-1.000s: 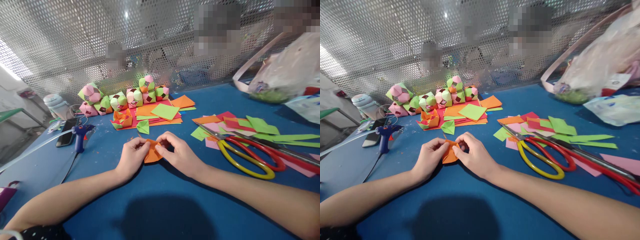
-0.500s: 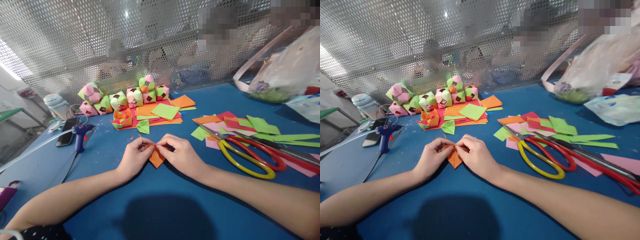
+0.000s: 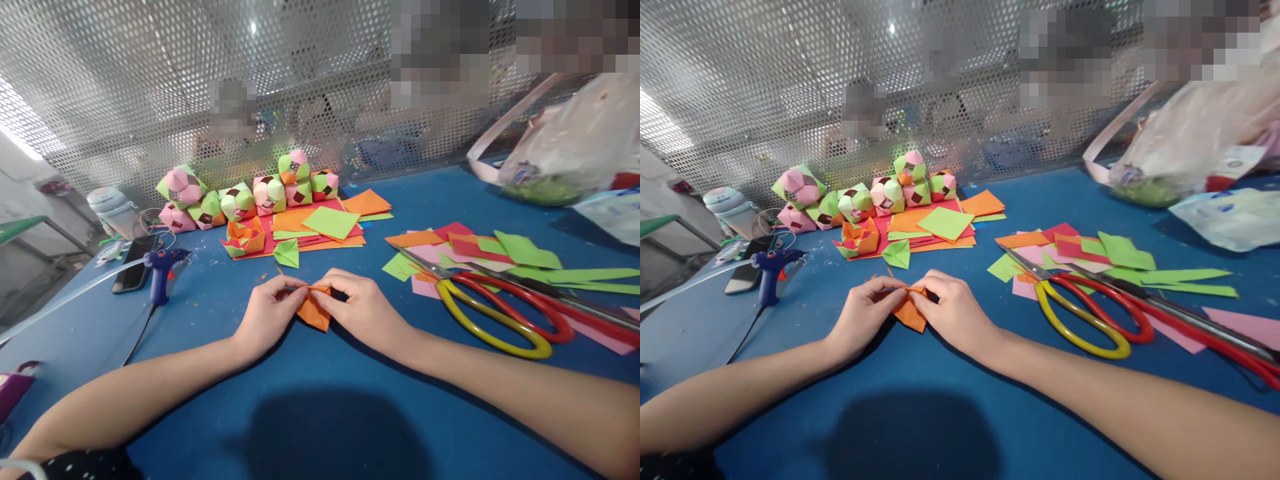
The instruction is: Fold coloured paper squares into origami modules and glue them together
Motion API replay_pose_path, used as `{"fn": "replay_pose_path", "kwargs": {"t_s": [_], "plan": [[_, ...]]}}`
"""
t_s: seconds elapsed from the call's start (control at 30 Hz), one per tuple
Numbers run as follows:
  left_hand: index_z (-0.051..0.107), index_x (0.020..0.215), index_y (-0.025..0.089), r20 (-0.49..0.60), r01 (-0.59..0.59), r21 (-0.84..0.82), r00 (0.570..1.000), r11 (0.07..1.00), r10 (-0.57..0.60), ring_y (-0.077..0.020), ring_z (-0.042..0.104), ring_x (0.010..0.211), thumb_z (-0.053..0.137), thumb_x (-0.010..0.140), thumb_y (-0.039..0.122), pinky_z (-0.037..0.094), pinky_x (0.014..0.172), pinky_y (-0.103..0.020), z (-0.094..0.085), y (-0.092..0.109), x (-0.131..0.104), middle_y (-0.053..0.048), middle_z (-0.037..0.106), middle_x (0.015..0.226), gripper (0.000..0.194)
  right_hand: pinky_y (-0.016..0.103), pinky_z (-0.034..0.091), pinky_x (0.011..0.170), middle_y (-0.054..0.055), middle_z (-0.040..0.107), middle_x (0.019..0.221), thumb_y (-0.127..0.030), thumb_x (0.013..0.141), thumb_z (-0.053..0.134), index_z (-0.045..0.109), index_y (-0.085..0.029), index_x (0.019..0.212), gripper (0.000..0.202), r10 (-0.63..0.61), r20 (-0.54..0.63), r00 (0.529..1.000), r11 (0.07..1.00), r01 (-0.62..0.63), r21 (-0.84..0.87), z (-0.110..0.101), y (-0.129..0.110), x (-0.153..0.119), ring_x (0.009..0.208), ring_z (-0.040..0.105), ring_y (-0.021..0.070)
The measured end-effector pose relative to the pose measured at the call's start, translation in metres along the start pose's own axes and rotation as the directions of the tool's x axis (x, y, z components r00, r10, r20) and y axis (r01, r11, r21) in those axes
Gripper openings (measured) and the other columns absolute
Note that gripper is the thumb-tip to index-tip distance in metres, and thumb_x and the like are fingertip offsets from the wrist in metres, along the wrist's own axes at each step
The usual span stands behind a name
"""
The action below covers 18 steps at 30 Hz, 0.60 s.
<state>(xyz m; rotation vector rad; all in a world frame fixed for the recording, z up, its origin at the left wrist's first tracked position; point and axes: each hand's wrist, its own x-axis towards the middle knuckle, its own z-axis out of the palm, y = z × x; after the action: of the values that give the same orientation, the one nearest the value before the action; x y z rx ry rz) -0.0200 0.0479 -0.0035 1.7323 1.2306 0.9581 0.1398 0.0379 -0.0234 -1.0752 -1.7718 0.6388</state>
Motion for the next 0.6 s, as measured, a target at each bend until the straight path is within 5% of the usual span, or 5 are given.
{"fn": "replay_pose_path", "kwargs": {"t_s": [0.43, 0.6], "plan": [[0.063, 0.075, 0.014, -0.047, -0.001, -0.120, 0.999, 0.993, -0.004, -0.0127, 0.059, 0.074, 0.059, 0.077, 0.026, 0.048, 0.070, -0.024, 0.0003, -0.0011, 0.0007, -0.003, 0.065, 0.080, 0.013, 0.026, 0.042, 0.079, 0.003, 0.061, 0.093, -0.028, 0.090, 0.043, 0.062, -0.019, 0.087, 0.020, 0.046, -0.021, 0.999, 0.997, -0.044, 0.068, -0.0033, -0.0031, 0.0004, 0.089, 0.057, 0.0150], [0.058, 0.077, 0.014, -0.071, 0.078, -0.218, 0.993, 0.973, -0.095, -0.0107, 0.058, 0.068, 0.061, 0.075, 0.027, 0.047, 0.064, -0.022, -0.0003, -0.0042, 0.0020, -0.001, 0.063, 0.079, 0.013, 0.026, 0.041, 0.061, 0.000, 0.056, 0.072, -0.026, 0.087, 0.048, 0.056, -0.018, 0.072, 0.019, 0.083, -0.002, 0.997, 0.996, -0.083, -0.018, -0.0020, -0.0020, 0.0007, 0.066, 0.052, 0.0129]]}}
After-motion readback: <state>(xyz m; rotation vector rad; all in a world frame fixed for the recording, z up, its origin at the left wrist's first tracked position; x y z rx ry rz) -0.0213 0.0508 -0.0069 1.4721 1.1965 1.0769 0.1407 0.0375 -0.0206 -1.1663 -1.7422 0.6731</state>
